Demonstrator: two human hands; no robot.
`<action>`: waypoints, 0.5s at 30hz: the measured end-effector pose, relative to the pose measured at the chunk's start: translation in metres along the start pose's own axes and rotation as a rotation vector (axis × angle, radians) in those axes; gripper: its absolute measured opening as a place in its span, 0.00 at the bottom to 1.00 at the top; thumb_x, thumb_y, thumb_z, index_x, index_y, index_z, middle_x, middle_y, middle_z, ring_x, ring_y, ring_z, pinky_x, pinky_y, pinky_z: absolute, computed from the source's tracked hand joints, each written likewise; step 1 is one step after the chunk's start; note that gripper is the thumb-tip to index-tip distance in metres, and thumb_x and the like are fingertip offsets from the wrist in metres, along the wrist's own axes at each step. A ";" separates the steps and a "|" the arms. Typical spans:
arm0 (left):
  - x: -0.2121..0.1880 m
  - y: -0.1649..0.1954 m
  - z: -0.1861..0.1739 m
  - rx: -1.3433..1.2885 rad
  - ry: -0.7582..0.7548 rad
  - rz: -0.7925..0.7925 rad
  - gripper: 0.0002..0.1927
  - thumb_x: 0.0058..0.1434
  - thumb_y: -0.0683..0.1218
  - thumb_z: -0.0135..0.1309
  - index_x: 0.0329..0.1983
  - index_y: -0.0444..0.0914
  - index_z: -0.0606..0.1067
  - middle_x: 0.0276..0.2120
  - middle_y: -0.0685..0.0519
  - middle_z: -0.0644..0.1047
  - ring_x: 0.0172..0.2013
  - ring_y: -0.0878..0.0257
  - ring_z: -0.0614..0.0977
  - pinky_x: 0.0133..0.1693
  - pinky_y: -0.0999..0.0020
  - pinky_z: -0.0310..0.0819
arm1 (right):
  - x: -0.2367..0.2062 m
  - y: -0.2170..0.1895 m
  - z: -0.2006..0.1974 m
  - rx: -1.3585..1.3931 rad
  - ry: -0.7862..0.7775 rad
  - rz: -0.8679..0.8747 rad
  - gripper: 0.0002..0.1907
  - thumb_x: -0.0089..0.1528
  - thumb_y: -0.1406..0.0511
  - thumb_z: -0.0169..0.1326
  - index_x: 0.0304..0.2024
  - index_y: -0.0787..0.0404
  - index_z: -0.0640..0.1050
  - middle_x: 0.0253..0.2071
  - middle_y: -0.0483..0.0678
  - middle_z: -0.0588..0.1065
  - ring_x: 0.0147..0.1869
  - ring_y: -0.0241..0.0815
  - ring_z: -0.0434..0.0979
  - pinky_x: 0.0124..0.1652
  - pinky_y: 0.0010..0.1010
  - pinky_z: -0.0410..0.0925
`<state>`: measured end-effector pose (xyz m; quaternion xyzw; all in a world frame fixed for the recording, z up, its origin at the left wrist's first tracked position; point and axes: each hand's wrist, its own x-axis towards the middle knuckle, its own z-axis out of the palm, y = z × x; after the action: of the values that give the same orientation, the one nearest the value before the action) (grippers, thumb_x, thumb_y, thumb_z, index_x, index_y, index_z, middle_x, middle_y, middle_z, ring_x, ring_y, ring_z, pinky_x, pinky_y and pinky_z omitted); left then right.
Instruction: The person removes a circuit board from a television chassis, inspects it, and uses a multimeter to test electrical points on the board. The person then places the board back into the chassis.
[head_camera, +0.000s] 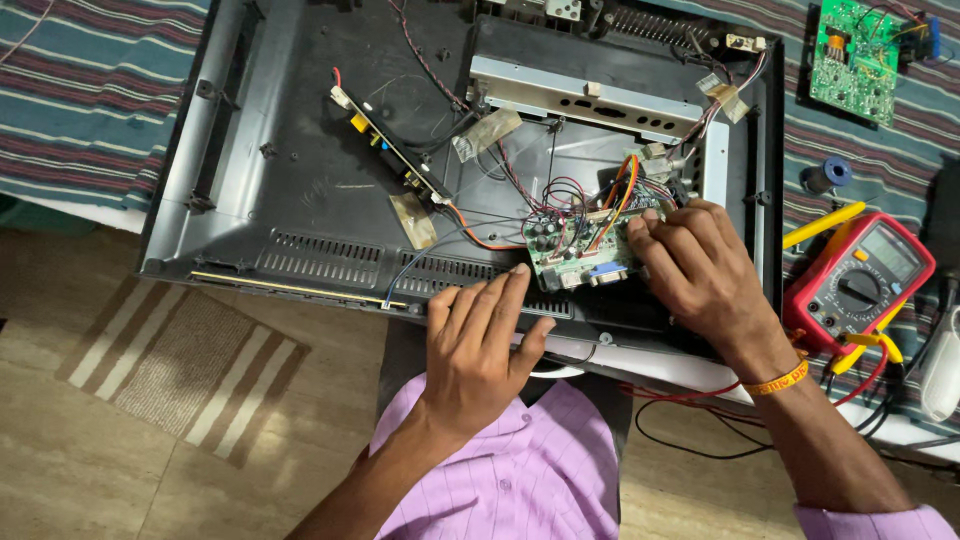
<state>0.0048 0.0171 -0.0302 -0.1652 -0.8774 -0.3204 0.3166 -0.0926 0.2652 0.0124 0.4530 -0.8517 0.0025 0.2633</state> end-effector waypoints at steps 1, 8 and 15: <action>0.002 0.001 -0.001 -0.002 -0.003 -0.006 0.23 0.70 0.51 0.57 0.58 0.27 0.74 0.49 0.44 0.81 0.48 0.53 0.81 0.52 0.56 0.68 | 0.000 -0.001 -0.001 -0.010 0.008 -0.004 0.17 0.58 0.75 0.60 0.50 0.70 0.79 0.42 0.52 0.75 0.48 0.50 0.75 0.54 0.45 0.72; 0.019 0.008 -0.010 -0.025 -0.059 -0.122 0.23 0.66 0.54 0.60 0.50 0.28 0.78 0.42 0.44 0.82 0.40 0.51 0.81 0.44 0.57 0.70 | 0.000 -0.004 -0.007 -0.048 0.040 0.024 0.13 0.60 0.78 0.61 0.48 0.71 0.79 0.39 0.52 0.75 0.46 0.49 0.75 0.51 0.43 0.71; 0.032 0.015 -0.016 -0.204 -0.142 -0.219 0.20 0.66 0.51 0.60 0.50 0.29 0.78 0.41 0.42 0.82 0.39 0.48 0.83 0.43 0.56 0.73 | -0.002 -0.003 -0.005 -0.023 0.125 0.047 0.12 0.61 0.78 0.61 0.47 0.71 0.80 0.39 0.52 0.76 0.45 0.48 0.76 0.51 0.44 0.72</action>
<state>-0.0043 0.0198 0.0073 -0.1222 -0.8733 -0.4279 0.1985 -0.0873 0.2660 0.0152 0.4290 -0.8438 0.0271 0.3212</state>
